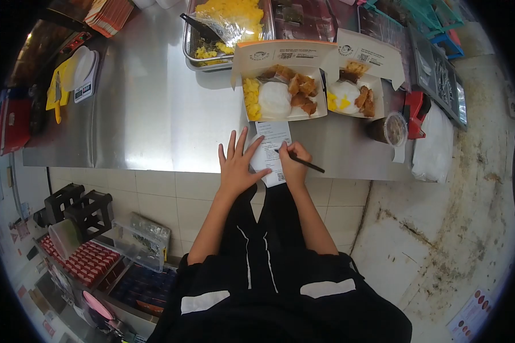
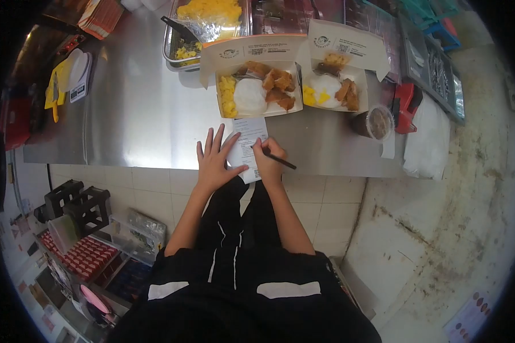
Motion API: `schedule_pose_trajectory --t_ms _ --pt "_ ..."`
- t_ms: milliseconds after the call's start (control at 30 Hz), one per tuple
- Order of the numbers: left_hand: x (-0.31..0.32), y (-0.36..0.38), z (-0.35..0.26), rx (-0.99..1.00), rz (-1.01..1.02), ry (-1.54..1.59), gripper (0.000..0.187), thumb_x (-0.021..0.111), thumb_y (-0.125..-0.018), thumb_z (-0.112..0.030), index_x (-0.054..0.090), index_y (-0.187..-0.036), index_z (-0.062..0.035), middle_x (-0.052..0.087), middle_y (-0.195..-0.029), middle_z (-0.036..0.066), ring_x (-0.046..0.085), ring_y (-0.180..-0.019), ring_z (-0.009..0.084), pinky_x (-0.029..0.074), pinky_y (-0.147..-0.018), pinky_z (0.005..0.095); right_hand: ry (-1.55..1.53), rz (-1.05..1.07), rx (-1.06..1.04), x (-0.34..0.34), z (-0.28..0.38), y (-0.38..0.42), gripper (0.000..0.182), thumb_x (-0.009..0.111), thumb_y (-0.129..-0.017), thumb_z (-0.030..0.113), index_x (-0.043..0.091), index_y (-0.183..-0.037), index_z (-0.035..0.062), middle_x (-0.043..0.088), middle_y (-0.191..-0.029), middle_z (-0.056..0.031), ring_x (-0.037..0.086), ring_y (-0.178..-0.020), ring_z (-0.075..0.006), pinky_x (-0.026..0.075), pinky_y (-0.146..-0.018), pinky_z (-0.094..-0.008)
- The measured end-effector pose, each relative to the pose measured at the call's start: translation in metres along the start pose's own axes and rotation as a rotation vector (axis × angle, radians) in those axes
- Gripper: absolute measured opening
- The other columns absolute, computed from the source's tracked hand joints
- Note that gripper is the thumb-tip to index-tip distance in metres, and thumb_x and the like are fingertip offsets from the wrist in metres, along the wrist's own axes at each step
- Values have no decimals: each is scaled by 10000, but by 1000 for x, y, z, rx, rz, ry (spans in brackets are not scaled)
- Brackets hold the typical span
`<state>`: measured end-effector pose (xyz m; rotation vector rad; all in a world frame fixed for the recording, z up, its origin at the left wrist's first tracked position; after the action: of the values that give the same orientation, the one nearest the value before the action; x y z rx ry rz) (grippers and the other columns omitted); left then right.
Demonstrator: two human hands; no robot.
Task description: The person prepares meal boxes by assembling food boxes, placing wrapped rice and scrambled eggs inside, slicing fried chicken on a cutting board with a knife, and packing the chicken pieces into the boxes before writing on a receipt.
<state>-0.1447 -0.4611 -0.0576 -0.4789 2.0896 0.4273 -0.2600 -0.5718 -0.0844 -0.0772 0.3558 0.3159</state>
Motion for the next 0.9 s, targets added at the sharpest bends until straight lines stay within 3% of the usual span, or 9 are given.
schedule_pose_trajectory --t_ms 200,300,400,567,633,767,833,900 --pt "2 -1 1 -4 9 -13 822 721 -576 -487 405 -1313 -306 205 -1457 64 128 -1353 305 93 -1006 619 79 144 -70 9 11 6 232 662 -735 60 489 -585 26 483 -467 -61 439 -418 -76 351 -418 -254" --pt "2 0 1 1 9 -19 824 719 -577 -493 400 -1315 -308 204 -1457 66 129 -1353 304 90 -1006 620 -49 25 24 -4 3 5 231 668 -729 57 489 -586 23 479 -467 -57 431 -426 -67 345 -413 -257" --pt "3 0 1 -2 9 -16 827 718 -575 -497 399 -1315 -310 202 -1457 66 128 -1353 305 85 -1008 619 -23 133 -71 3 5 8 230 665 -724 48 481 -589 16 477 -470 -64 429 -434 -63 343 -409 -263" --pt "3 -1 1 4 16 -23 839 720 -567 -495 395 -1318 -307 194 -1460 69 120 -1354 308 75 -1009 620 -8 85 -10 -2 -3 6 230 648 -717 27 463 -580 15 459 -465 -69 412 -433 -68 346 -418 -260" --pt "2 0 0 5 29 -20 845 721 -564 -492 394 -1320 -306 190 -1461 72 116 -1355 309 72 -1009 620 62 198 -103 4 8 8 228 642 -722 32 464 -580 15 452 -463 -72 403 -432 -70 346 -421 -260" --pt "1 -2 1 7 45 -4 864 727 -549 -485 389 -1323 -304 182 -1464 79 103 -1358 308 68 -1008 623 -40 95 -6 -2 -7 7 232 643 -727 45 468 -577 19 457 -464 -64 409 -437 -64 348 -421 -259" --pt "2 1 0 6 53 0 871 730 -544 -481 385 -1325 -305 179 -1464 80 100 -1358 309 67 -1008 624 83 231 -76 0 2 8 226 623 -751 35 468 -586 23 454 -481 -41 418 -458 -55 359 -436 -248" --pt "1 0 1 7 53 -2 889 738 -535 -467 374 -1331 -310 175 -1466 77 94 -1360 308 65 -1007 626 -25 94 -3 -13 -3 6 224 619 -758 27 466 -595 22 445 -488 -36 419 -462 -60 362 -440 -246"
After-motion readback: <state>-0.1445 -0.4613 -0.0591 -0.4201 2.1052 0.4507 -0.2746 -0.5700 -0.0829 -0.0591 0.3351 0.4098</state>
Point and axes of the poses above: each hand's wrist, its own y-axis away from the middle knuckle, its own x-axis out of the palm, z = x × y, the point moved 6 cm from there along -y, towards the middle knuckle
